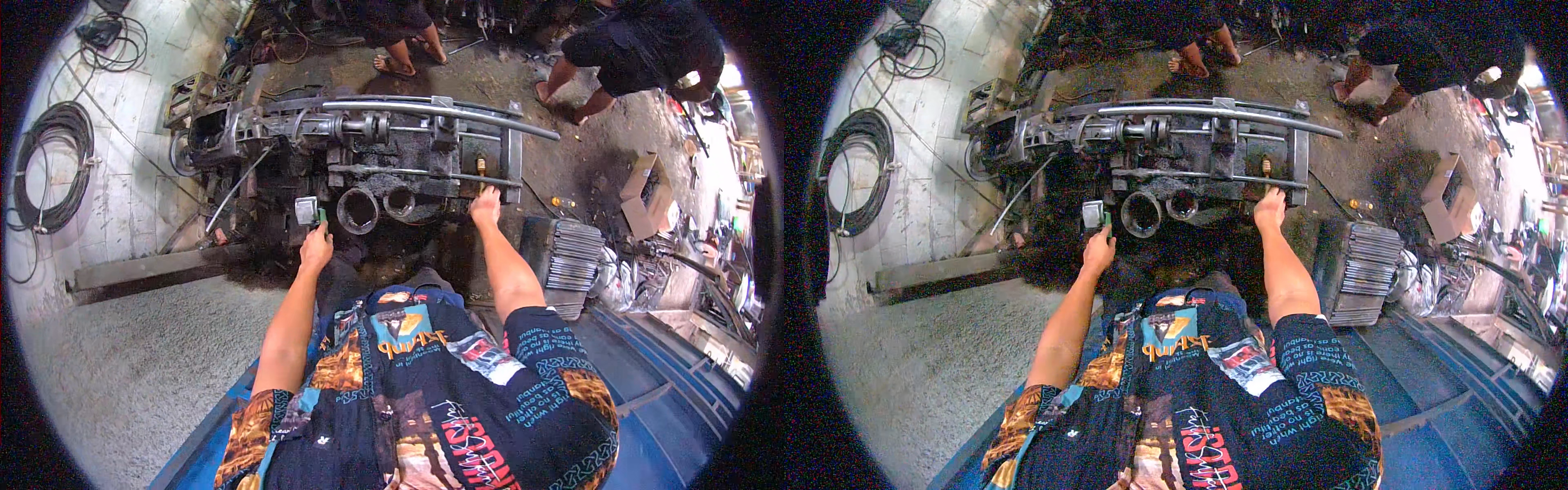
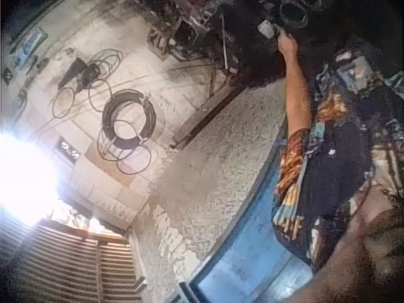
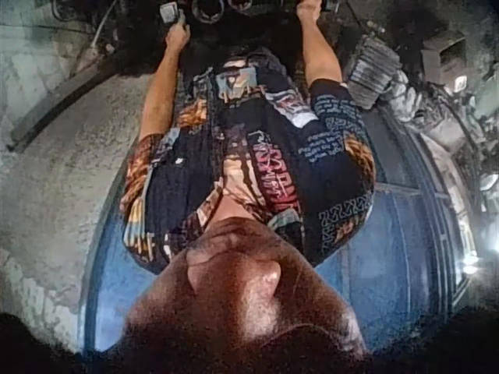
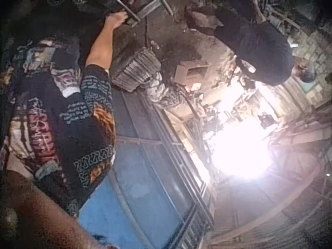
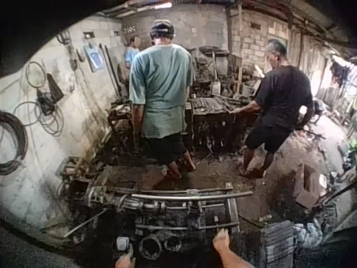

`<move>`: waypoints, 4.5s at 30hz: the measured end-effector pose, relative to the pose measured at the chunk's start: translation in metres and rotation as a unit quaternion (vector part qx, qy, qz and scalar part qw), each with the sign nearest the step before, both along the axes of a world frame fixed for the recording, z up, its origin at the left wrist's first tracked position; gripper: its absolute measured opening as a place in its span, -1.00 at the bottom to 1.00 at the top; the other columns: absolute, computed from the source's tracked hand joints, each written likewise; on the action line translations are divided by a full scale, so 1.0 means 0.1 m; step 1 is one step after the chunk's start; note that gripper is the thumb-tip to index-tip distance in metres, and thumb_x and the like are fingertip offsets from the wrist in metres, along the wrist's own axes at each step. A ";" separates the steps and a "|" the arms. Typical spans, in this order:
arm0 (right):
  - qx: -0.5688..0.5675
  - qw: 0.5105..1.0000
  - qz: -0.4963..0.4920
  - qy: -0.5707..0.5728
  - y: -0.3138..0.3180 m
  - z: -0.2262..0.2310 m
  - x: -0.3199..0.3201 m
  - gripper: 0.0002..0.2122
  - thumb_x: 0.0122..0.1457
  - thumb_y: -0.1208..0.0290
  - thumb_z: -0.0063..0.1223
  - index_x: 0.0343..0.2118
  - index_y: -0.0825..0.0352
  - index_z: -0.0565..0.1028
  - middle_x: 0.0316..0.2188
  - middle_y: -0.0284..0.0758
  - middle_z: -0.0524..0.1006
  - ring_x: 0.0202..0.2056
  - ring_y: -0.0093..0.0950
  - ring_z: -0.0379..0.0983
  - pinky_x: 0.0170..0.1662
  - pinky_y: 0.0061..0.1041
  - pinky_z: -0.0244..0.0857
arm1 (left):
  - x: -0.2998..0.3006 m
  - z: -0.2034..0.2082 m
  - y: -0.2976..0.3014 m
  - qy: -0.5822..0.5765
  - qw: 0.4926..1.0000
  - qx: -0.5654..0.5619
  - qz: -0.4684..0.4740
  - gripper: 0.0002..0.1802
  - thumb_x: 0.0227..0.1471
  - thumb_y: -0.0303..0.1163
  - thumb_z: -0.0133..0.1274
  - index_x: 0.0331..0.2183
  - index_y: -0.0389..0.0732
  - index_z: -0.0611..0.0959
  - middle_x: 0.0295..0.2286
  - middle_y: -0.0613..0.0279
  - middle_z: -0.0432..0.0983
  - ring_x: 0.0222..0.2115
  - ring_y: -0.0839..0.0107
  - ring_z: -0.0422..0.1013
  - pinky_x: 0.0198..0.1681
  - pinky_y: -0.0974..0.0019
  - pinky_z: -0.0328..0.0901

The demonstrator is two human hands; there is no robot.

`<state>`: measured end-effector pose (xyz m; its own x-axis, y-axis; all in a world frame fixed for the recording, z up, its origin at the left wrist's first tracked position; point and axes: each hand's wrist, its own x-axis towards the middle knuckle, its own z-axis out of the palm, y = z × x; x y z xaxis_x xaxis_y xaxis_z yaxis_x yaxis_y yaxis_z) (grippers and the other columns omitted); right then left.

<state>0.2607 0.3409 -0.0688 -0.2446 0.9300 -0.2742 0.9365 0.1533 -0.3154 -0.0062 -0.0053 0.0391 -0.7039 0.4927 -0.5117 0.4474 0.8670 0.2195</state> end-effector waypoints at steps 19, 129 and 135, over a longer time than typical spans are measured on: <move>-0.042 0.957 0.076 0.278 -1.09 1.75 -0.64 -0.66 0.12 0.49 -0.10 -0.04 0.51 0.39 -0.28 0.16 0.51 -0.19 0.07 0.47 -0.10 -0.07 0.34 | -0.17 -0.14 -0.07 -0.032 0.998 0.058 0.007 -0.52 0.07 -0.18 0.08 0.04 -0.07 0.51 -0.09 -0.03 0.50 -0.04 -0.01 0.40 0.00 0.00 0.31; -0.038 0.940 -0.315 0.127 -0.50 -0.17 -0.05 -0.75 0.02 0.43 0.06 -0.21 0.35 0.53 -0.26 0.00 0.56 -0.15 -0.03 0.48 -0.06 -0.14 0.33 | -0.09 -0.07 -0.01 -0.027 0.997 0.066 0.033 -0.46 0.02 -0.27 0.10 0.07 -0.14 0.49 -0.08 -0.19 0.47 -0.05 -0.10 0.39 0.00 0.02 0.30; -0.079 0.925 -0.335 0.164 -0.31 -0.02 -0.21 -0.68 -0.02 0.47 0.08 -0.16 0.38 0.40 -0.24 -0.05 0.49 -0.15 -0.07 0.44 -0.06 -0.16 0.30 | -0.11 -0.21 -0.10 -0.016 0.995 0.103 0.010 -0.46 0.02 -0.27 0.10 0.07 -0.14 0.48 -0.11 -0.21 0.48 -0.06 -0.10 0.40 0.01 0.02 0.29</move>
<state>0.2402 0.3103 -0.0711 0.2766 0.8580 -0.4328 0.6544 -0.4980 -0.5690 -0.0173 -0.0148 0.0182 -0.7000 0.5748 -0.4239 0.4203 0.8114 0.4062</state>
